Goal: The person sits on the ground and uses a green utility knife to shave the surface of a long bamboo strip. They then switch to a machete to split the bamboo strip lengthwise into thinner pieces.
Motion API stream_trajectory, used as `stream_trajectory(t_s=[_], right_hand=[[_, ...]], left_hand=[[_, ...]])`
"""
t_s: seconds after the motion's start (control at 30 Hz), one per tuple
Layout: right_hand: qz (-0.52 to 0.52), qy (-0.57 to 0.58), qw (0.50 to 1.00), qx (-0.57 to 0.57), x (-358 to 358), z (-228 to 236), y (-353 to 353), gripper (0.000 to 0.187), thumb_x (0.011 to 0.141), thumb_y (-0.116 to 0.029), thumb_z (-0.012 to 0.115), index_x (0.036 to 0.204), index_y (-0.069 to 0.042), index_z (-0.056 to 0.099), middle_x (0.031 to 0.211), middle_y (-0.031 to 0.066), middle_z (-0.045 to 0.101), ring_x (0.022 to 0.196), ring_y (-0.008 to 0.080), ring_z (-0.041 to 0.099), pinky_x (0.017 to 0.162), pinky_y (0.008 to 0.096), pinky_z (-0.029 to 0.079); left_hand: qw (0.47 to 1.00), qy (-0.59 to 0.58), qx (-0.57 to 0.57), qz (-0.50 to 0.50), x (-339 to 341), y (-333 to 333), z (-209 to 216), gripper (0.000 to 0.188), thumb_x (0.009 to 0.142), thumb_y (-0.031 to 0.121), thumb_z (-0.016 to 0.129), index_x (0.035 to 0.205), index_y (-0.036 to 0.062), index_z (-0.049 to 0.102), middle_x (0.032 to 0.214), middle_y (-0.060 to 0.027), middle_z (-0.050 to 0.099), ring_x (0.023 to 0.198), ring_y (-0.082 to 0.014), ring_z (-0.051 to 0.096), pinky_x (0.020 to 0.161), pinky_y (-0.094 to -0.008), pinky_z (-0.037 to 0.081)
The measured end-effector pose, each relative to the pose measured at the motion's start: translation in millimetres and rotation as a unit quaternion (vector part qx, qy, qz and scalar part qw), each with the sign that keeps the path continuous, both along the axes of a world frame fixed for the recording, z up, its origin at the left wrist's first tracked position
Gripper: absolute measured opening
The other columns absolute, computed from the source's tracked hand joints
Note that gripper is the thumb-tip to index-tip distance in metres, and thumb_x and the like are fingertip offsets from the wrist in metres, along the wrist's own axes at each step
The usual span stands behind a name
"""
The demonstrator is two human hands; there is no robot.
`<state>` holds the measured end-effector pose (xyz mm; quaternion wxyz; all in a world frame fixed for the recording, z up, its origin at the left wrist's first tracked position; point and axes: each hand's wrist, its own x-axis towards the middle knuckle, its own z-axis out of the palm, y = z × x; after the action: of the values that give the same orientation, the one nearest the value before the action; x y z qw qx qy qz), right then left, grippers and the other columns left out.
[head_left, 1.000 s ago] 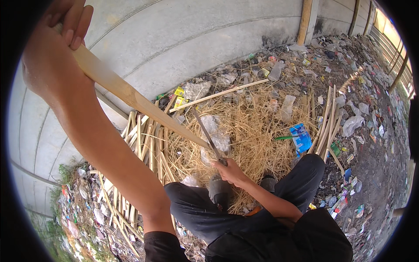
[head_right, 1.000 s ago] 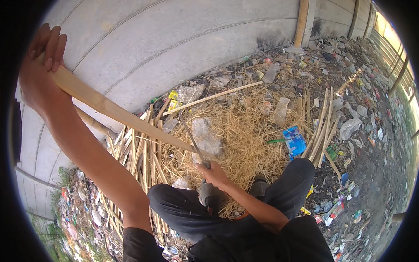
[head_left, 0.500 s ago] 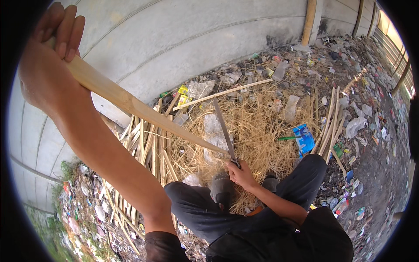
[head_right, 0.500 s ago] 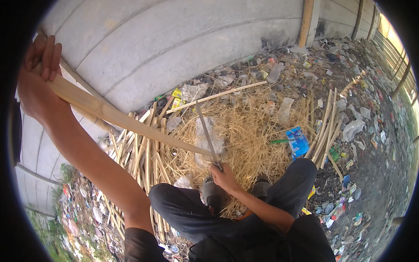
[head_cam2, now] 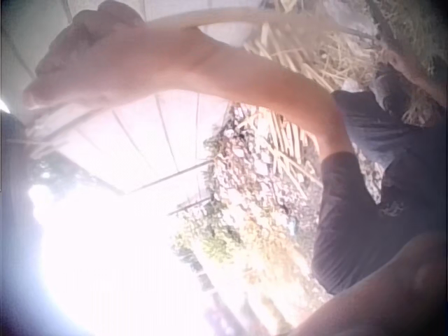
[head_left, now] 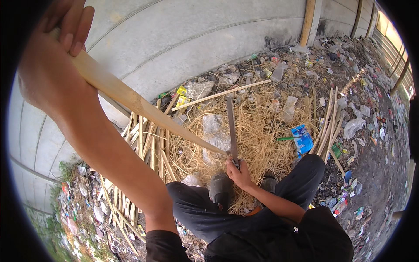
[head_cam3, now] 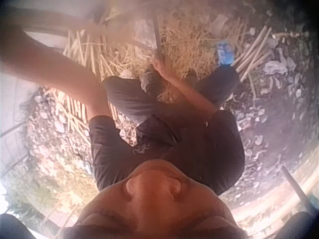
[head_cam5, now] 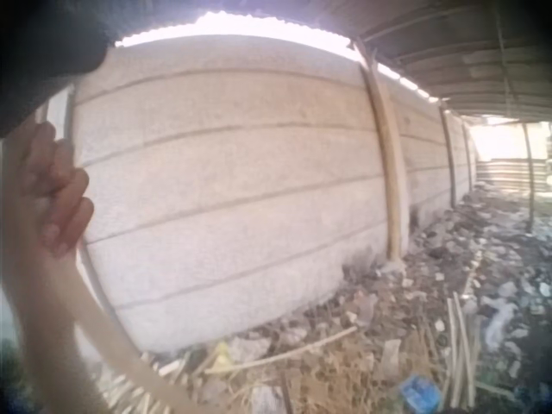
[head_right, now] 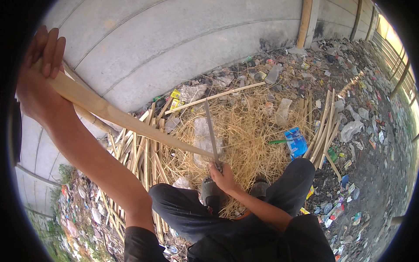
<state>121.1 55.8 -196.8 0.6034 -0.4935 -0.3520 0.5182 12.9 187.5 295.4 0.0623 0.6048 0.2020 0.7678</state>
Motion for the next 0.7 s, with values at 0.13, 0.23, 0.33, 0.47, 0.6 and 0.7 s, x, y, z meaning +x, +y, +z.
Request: stream_trajectory(t_s=[0.13, 0.23, 0.33, 0.47, 0.6, 0.7], right_hand=[[0.119, 0.009, 0.963, -0.243, 2, -33, -6, 0.040, 0.108, -0.025, 0.057, 0.072, -0.009, 0.047, 0.055, -0.0019, 0.044, 0.044, 0.0084, 0.038, 0.043, 0.0308, 0.029], [0.066, 0.021, 0.982, -0.176, 7, 25, 0, 0.039, 0.107, -0.025, 0.056, 0.072, -0.009, 0.047, 0.056, -0.0017, 0.043, 0.045, 0.0080, 0.038, 0.042, 0.0306, 0.028], [-0.014, 0.050, 0.998, -0.028, 5, 50, 2, 0.043, 0.103, -0.029, 0.059, 0.068, -0.006, 0.053, 0.055, 0.0009, 0.052, 0.046, 0.0115, 0.046, 0.047, 0.0320, 0.036], [0.087, -0.013, 0.986, -0.143, -3, -5, -9, 0.039, 0.106, -0.030, 0.059, 0.075, -0.009, 0.048, 0.055, -0.0022, 0.043, 0.043, 0.0085, 0.038, 0.040, 0.0298, 0.027], [0.077, 0.016, 0.964, -0.252, 2, -18, -12, 0.041, 0.106, -0.031, 0.060, 0.074, -0.008, 0.049, 0.054, -0.0021, 0.042, 0.042, 0.0093, 0.038, 0.040, 0.0315, 0.027], [0.037, 0.064, 0.988, -0.137, -10, 22, -3, 0.044, 0.107, -0.030, 0.060, 0.070, -0.008, 0.049, 0.053, -0.0013, 0.043, 0.043, 0.0098, 0.038, 0.040, 0.0324, 0.028]], left_hand=[[0.999, 0.026, -0.003, 0.021, -6, 1, -7, 0.043, 0.110, 0.010, 0.034, 0.115, -0.0197, 0.064, 0.088, -0.0281, 0.072, 0.058, -0.0097, 0.056, 0.078, -0.0194, 0.057], [0.994, 0.111, -0.005, 0.003, -43, 35, -3, 0.041, 0.110, 0.009, 0.036, 0.114, -0.0205, 0.064, 0.083, -0.0269, 0.071, 0.056, -0.0092, 0.053, 0.076, -0.0190, 0.057], [0.999, 0.032, 0.003, 0.026, -3, 7, -9, 0.040, 0.110, 0.010, 0.038, 0.112, -0.0205, 0.064, 0.077, -0.0246, 0.068, 0.054, -0.0090, 0.052, 0.075, -0.0192, 0.057], [0.999, 0.037, 0.009, 0.006, -7, 16, -4, 0.040, 0.109, 0.012, 0.040, 0.111, -0.0194, 0.064, 0.073, -0.0222, 0.066, 0.053, -0.0093, 0.051, 0.074, -0.0197, 0.057], [1.000, -0.010, 0.016, 0.024, 14, 0, -17, 0.040, 0.109, 0.012, 0.038, 0.112, -0.0177, 0.065, 0.070, -0.0161, 0.064, 0.054, -0.0084, 0.048, 0.073, -0.0189, 0.054], [0.997, 0.082, -0.011, -0.009, -14, 10, -14, 0.041, 0.108, 0.010, 0.035, 0.112, -0.0169, 0.066, 0.069, -0.0129, 0.063, 0.055, -0.0088, 0.048, 0.078, -0.0193, 0.056]])
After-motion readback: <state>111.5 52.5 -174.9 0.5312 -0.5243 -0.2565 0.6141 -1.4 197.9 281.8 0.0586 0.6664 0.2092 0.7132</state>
